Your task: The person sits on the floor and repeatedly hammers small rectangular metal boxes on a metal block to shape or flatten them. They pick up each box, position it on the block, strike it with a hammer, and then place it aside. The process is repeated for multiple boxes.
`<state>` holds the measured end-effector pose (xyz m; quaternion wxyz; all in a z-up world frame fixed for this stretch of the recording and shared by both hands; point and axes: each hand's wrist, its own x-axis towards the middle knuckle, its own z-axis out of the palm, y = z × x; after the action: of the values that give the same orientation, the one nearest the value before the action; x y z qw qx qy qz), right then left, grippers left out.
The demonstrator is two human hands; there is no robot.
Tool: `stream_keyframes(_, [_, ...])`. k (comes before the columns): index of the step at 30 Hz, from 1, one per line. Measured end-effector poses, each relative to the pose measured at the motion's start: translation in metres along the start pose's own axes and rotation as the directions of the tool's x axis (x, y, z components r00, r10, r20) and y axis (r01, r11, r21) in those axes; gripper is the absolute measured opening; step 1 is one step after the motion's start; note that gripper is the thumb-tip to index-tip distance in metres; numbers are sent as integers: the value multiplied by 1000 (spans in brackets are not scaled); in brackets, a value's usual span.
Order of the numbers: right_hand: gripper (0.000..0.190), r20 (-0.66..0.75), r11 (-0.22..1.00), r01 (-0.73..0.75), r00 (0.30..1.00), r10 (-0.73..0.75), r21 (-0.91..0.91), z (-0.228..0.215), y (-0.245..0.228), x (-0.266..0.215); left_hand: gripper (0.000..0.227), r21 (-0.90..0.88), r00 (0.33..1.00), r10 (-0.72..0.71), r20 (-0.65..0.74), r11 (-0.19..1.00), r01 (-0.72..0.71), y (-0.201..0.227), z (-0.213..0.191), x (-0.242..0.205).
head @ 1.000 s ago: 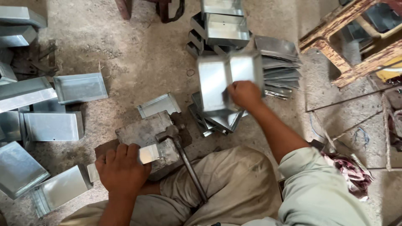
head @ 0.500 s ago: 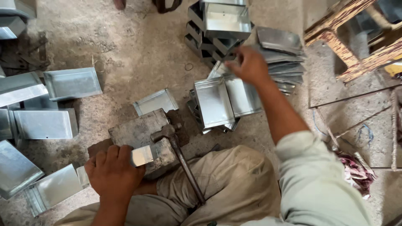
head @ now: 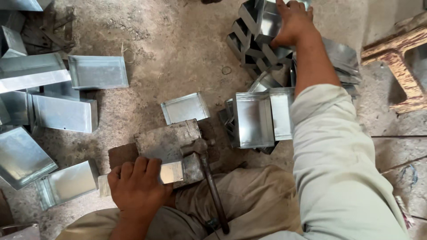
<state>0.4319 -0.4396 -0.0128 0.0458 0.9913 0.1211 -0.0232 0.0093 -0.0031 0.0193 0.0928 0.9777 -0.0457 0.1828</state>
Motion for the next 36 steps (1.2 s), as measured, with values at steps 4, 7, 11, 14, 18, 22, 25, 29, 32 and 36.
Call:
stream_keyframes(4, [119, -270, 993, 112, 958, -101, 24, -28, -18, -51, 36, -4, 999, 32, -21, 999, -32, -1, 0, -2])
stream_keyframes(7, [131, -266, 988, 104, 961, -71, 112, -64, -34, -112, 35, -2, 998, 51, -41, 999, -51, -1, -1, -5])
stream_keyframes(11, [138, -26, 970, 7, 1000, 0, 245, -88, -83, -212, 39, 4, 995, 70, -72, 998, -70, -1, 0, -9])
stream_keyframes(14, [133, 158, 981, -98, 985, 71, 170, -80, -123, -261, 39, 9, 997, 53, -59, 999, -52, 0, 4, -12])
stream_keyframes(18, [130, 70, 974, -53, 997, 39, 219, -49, -143, -289, 46, 12, 999, 41, -25, 999, -40, -3, 5, -16])
stream_keyframes(22, [140, 53, 980, 4, 999, -15, 199, -36, -145, -288, 40, 41, 996, 63, -71, 997, -60, -4, 6, -15])
stream_keyframes(25, [136, -128, 973, 47, 992, -19, 224, -43, -116, -253, 40, 52, 998, 46, -50, 998, -43, -2, 6, -15])
stream_keyframes(29, [108, -138, 907, -111, 974, 181, 406, -36, -64, -152, 38, 55, 998, 44, -52, 998, -41, 0, 6, -13])
stream_keyframes(32, [67, -278, 904, -109, 930, 239, 413, -16, -41, -64, 40, 27, 999, 32, -33, 999, -31, 2, 1, -12])
stream_keyframes(36, [70, 66, 747, -528, 831, 552, 404, 20, -33, -1, 37, -1, 999, 22, -25, 1000, -22, 3, -2, -6])
